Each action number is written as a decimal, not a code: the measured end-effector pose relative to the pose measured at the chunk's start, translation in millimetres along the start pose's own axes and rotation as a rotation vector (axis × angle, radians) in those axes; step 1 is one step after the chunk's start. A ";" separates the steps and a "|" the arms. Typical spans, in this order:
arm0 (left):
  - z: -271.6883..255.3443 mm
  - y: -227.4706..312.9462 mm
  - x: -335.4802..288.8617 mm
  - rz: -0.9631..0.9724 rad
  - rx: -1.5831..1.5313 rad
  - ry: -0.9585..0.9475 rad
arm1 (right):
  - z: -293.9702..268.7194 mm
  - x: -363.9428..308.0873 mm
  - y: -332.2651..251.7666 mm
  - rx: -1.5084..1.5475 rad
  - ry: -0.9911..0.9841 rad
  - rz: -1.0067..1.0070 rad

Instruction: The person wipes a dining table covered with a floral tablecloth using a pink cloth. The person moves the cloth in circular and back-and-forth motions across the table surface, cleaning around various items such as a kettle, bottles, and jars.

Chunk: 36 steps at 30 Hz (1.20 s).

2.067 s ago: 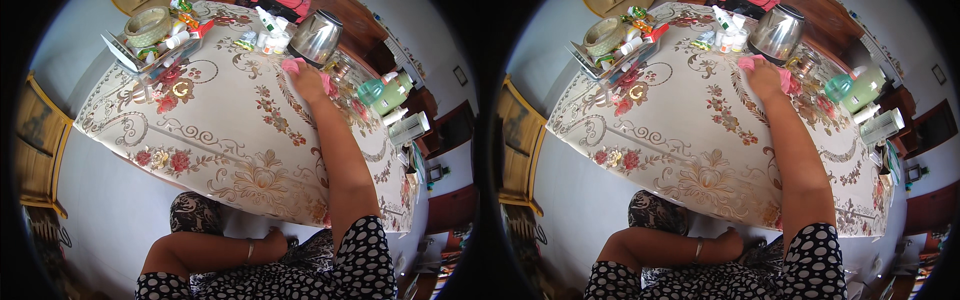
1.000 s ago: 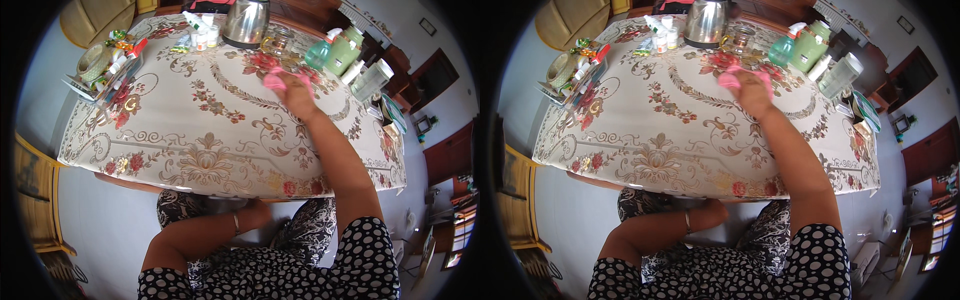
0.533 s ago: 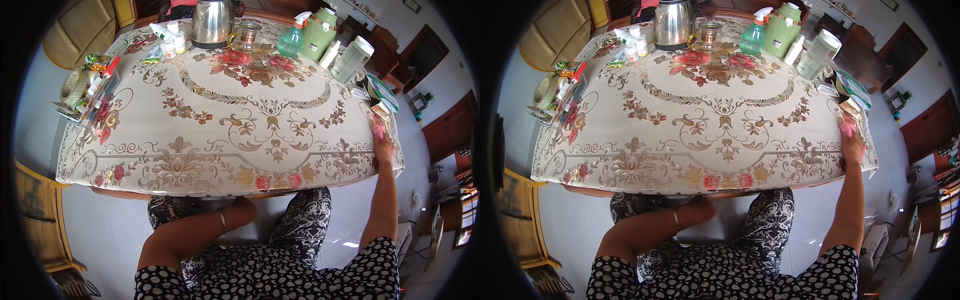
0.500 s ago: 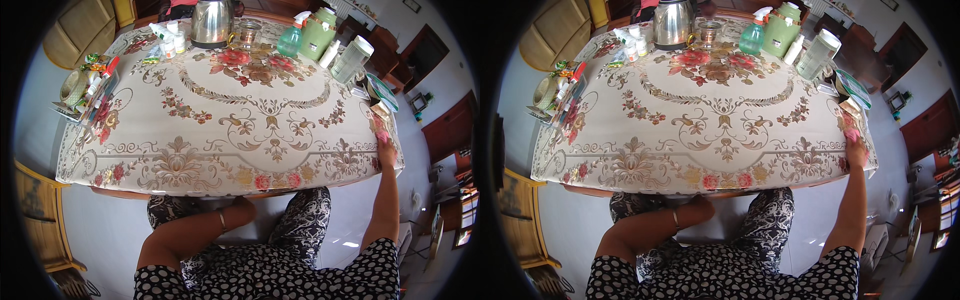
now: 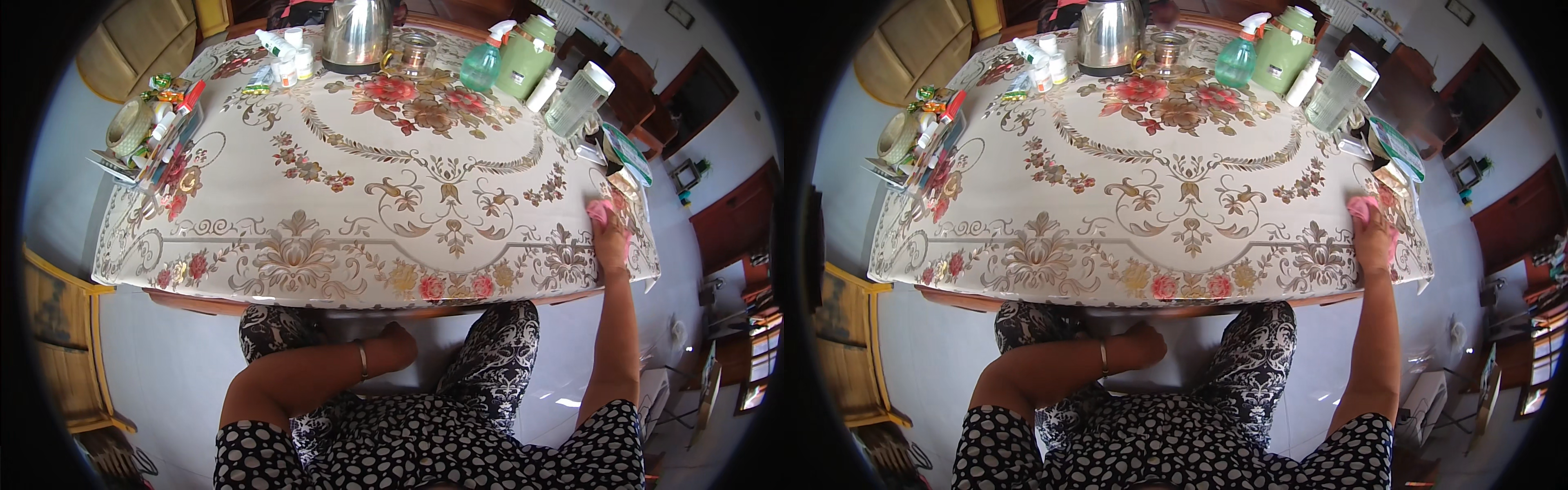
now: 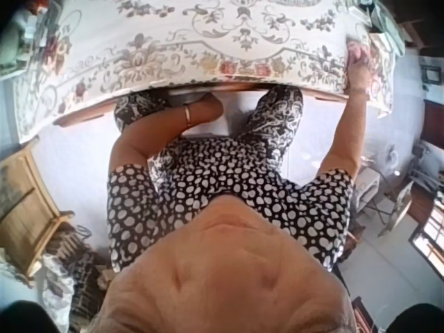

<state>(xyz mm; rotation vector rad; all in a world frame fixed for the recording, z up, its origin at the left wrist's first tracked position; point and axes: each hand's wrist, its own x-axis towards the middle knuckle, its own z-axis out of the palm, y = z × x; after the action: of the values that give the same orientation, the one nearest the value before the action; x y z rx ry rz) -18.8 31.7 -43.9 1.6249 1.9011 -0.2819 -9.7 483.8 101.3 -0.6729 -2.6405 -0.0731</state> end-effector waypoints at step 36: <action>-3.9 -6.3 5.5 0.064 0.016 0.311 | 14.3 -62.8 -605.9 0.691 -0.098 -1.198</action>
<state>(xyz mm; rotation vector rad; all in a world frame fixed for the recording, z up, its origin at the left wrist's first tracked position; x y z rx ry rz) -26.3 36.9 -45.4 1.8219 2.0707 -0.0174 -249.0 -76.4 93.1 1.1367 -2.4889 0.5057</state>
